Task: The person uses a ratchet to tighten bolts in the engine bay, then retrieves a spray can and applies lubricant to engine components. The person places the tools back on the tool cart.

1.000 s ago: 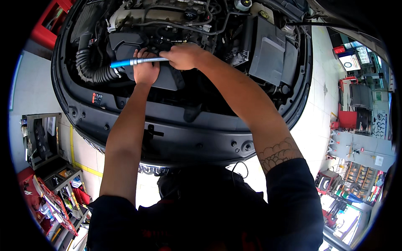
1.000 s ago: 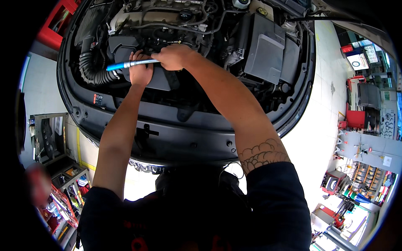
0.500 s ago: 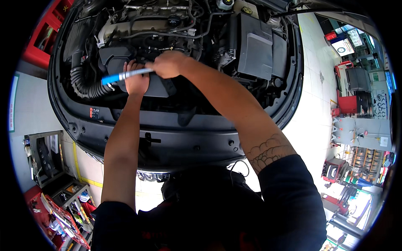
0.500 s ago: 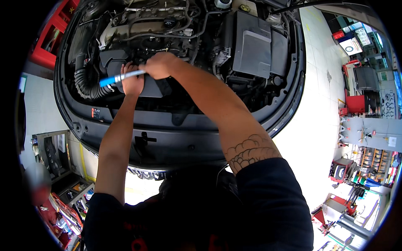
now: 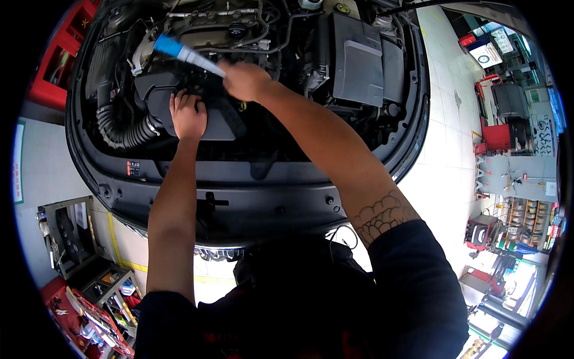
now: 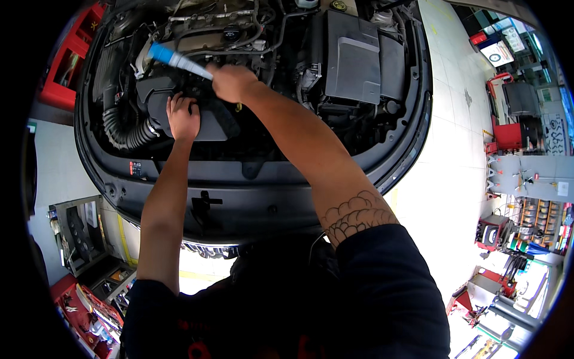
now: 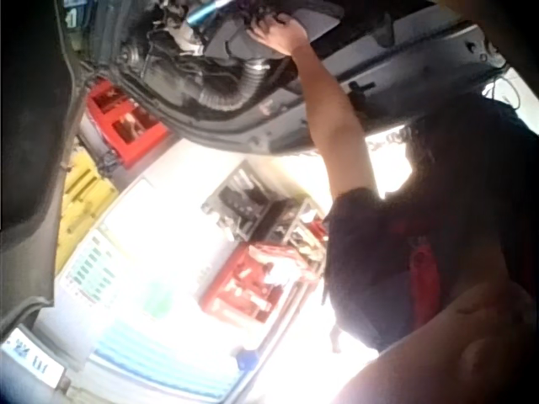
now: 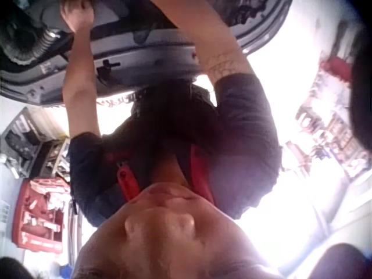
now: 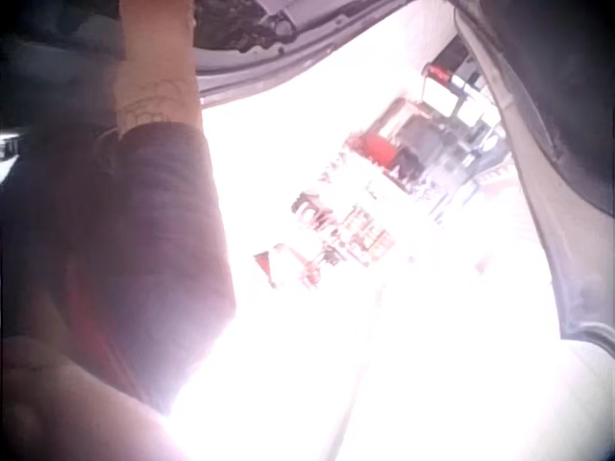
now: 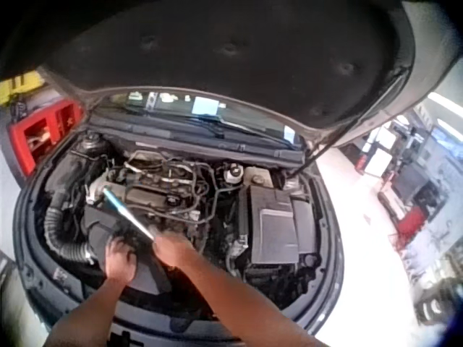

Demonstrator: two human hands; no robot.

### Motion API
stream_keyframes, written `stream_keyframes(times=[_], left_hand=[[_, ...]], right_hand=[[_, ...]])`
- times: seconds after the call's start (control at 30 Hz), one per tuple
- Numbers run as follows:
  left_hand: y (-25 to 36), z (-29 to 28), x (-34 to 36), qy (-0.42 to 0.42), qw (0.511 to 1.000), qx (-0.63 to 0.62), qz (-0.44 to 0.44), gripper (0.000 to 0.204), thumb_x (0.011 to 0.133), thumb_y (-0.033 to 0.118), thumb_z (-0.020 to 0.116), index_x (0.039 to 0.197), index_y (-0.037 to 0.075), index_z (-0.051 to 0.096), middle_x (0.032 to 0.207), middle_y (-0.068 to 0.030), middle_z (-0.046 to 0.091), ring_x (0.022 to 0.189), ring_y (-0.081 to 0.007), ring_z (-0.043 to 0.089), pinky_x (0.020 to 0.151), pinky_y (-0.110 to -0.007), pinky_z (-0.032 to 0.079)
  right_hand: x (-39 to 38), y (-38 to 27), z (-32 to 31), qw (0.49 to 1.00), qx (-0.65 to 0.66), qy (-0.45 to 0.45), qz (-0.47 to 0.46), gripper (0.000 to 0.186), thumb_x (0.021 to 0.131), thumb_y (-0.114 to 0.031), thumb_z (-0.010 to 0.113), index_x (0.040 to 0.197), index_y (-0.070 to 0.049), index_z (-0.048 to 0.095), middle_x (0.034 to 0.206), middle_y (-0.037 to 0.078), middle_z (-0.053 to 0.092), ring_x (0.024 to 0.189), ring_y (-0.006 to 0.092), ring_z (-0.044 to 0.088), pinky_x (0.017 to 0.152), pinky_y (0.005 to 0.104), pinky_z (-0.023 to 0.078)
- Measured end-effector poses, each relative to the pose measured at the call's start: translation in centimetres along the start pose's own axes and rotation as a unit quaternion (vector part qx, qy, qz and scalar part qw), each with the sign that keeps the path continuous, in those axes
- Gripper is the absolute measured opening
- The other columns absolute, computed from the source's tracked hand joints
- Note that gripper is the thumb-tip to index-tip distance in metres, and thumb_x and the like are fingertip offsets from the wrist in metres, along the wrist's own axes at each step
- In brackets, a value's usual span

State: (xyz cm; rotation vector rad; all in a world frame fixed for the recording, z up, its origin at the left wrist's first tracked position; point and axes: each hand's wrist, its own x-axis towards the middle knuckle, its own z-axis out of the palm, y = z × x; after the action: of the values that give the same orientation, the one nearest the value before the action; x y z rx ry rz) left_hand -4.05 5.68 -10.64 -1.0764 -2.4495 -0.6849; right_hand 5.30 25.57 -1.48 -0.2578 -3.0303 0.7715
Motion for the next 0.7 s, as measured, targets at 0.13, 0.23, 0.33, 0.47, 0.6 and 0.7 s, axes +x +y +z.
stream_keyframes(times=[0.13, 0.23, 0.33, 0.47, 0.6, 0.7], left_hand=[[0.2, -0.3, 0.0, -0.020, 1.000, -0.008, -0.007, 0.018, 0.090, 0.014, 0.059, 0.098, 0.007, 0.073, 0.110, -0.0096, 0.072, 0.131, -0.0289, 0.054, 0.123, -0.048, 0.028], [-0.1, -0.2, -0.1, -0.004, 1.000, -0.002, 0.005, 0.017, 0.088, 0.014, 0.059, 0.092, 0.006, 0.073, 0.105, -0.0092, 0.071, 0.129, -0.0282, 0.055, 0.123, -0.048, 0.028], [0.6, -0.4, 0.0, -0.021, 1.000, -0.008, -0.007, 0.017, 0.088, 0.014, 0.058, 0.092, 0.006, 0.073, 0.105, -0.0090, 0.072, 0.129, -0.0279, 0.055, 0.124, -0.048, 0.027], [0.6, -0.4, 0.0, -0.008, 1.000, -0.008, 0.002, 0.017, 0.088, 0.014, 0.058, 0.092, 0.006, 0.073, 0.105, -0.0090, 0.071, 0.129, -0.0278, 0.055, 0.124, -0.048, 0.027], [-0.2, 0.2, -0.1, -0.011, 1.000, 0.000, 0.003, 0.015, 0.088, 0.014, 0.060, 0.094, 0.007, 0.072, 0.106, -0.0085, 0.071, 0.129, -0.0274, 0.055, 0.124, -0.048, 0.027], [-0.5, 0.6, 0.0, -0.011, 1.000, 0.015, 0.018, 0.014, 0.088, 0.014, 0.063, 0.097, 0.008, 0.072, 0.109, -0.0078, 0.071, 0.129, -0.0273, 0.055, 0.123, -0.049, 0.028]], right_hand=[[-1.3, -3.0, -2.1, 0.955, -0.183, -0.157, -0.173, 0.034, 0.094, -0.018, 0.053, 0.128, -0.014, 0.056, 0.100, 0.019, 0.074, 0.090, 0.0403, 0.072, 0.077, 0.0522, 0.057], [-1.4, -1.4, -0.7, 0.997, -0.060, -0.018, -0.036, 0.034, 0.095, -0.017, 0.054, 0.127, -0.009, 0.052, 0.098, 0.023, 0.073, 0.091, 0.0421, 0.071, 0.079, 0.0537, 0.057], [-0.5, -1.2, 1.0, 0.909, 0.181, 0.274, 0.258, 0.033, 0.095, -0.015, 0.054, 0.125, -0.003, 0.048, 0.096, 0.027, 0.072, 0.092, 0.0457, 0.070, 0.083, 0.0560, 0.056], [-0.6, 0.2, 0.0, 0.933, 0.168, 0.219, 0.233, 0.038, 0.095, -0.017, 0.056, 0.128, 0.000, 0.046, 0.098, 0.031, 0.070, 0.093, 0.0511, 0.068, 0.084, 0.0580, 0.054], [-2.0, -1.4, -2.2, 0.992, -0.091, -0.047, -0.079, 0.033, 0.096, -0.016, 0.053, 0.127, -0.007, 0.054, 0.090, 0.021, 0.073, 0.086, 0.0419, 0.072, 0.076, 0.0518, 0.058], [-2.1, -2.0, -0.5, 0.937, -0.226, -0.092, -0.249, 0.036, 0.096, -0.019, 0.053, 0.131, -0.014, 0.055, 0.084, 0.016, 0.073, 0.082, 0.0378, 0.073, 0.071, 0.0501, 0.057]])
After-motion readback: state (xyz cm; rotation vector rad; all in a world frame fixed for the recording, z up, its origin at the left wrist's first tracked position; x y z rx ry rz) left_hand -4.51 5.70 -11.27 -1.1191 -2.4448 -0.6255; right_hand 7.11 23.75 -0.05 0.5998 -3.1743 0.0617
